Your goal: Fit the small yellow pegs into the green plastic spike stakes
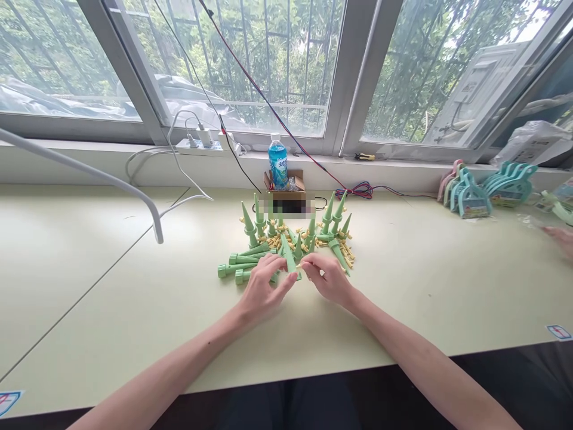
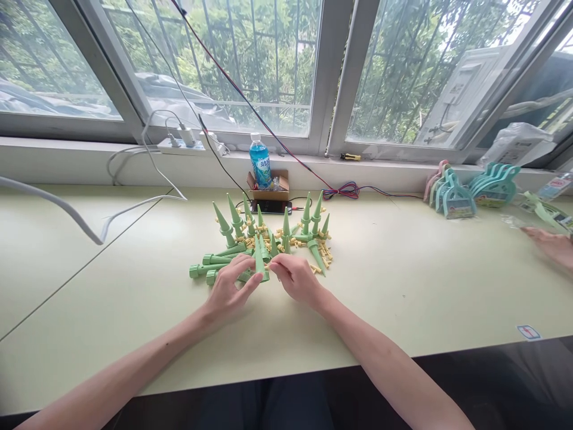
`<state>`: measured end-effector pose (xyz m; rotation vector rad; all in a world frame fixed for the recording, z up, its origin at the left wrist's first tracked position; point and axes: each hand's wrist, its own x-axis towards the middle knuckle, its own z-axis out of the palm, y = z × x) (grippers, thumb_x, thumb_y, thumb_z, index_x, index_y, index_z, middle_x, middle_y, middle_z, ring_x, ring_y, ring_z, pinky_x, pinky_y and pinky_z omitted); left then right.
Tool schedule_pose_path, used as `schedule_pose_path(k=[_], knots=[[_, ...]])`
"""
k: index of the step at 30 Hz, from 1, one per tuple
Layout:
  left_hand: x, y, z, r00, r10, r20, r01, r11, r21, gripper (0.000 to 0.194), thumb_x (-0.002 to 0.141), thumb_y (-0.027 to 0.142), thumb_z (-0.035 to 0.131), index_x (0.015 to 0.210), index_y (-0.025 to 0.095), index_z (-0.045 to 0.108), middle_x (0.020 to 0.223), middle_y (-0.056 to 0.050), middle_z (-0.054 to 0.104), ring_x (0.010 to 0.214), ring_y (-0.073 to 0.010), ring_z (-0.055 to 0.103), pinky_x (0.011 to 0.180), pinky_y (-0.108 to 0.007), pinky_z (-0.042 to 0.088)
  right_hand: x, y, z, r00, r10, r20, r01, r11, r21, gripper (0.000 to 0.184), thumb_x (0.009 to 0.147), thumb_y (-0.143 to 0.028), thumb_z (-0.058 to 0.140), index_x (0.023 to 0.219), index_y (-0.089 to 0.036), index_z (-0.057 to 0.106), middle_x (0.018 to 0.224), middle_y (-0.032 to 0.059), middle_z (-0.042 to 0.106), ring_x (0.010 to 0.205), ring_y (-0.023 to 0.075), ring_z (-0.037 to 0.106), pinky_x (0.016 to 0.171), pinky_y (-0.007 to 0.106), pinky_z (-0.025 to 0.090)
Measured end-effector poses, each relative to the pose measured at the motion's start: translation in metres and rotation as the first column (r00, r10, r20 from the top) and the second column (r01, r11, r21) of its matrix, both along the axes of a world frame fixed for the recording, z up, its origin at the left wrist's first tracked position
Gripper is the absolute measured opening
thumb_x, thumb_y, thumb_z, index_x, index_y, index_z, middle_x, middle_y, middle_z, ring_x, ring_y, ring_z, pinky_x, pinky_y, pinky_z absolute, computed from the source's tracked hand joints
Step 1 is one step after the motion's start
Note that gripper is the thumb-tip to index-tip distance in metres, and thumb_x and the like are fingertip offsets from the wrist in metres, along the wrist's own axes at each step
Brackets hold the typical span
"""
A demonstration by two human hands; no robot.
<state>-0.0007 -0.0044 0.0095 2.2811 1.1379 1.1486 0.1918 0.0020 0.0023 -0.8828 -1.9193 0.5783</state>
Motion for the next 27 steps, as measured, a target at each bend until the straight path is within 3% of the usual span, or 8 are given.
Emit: schedule_pose_path(k=[9,17,27], knots=[[0.001,-0.001,0.001,1.0,0.002,0.024,-0.003,0.999,0.051,0.017,0.088,0.034,0.063,0.085,0.019,0.056,0.083,-0.003,0.057,0.076,-0.0163,0.056,0.07,-0.029,0.048,0.002,0.003,-0.006,1.0,0.012,0.029,-0.009,0.996,-0.093,0.037,0.102,-0.044,0.038,0.077,-0.02,0.052,0.058,-0.0033,0.044,0.051,0.0118,0.037,0.051,0.025,0.033],[0.003,0.002,-0.008,0.995,-0.08,0.064,0.07,0.987,0.143,0.012,0.089,0.023,0.064,0.101,0.022,0.065,0.097,-0.005,0.058,0.087,-0.0168,0.06,0.076,-0.031,0.053,0.002,0.005,-0.008,0.998,0.018,0.057,-0.011,0.992,-0.126,0.044,0.104,-0.046,0.031,0.068,-0.021,0.04,0.06,-0.0022,0.044,0.052,0.0119,0.041,0.052,0.026,0.032],[0.002,0.004,-0.006,0.994,0.076,0.074,-0.084,0.99,0.112,0.025,0.091,0.026,0.061,0.115,0.025,0.055,0.104,-0.005,0.057,0.085,-0.0172,0.061,0.069,-0.03,0.055,0.001,0.004,-0.007,0.998,-0.064,-0.007,0.063,0.995,-0.076,0.043,0.103,-0.049,0.034,0.074,-0.02,0.049,0.059,-0.0023,0.046,0.05,0.012,0.041,0.051,0.025,0.035]])
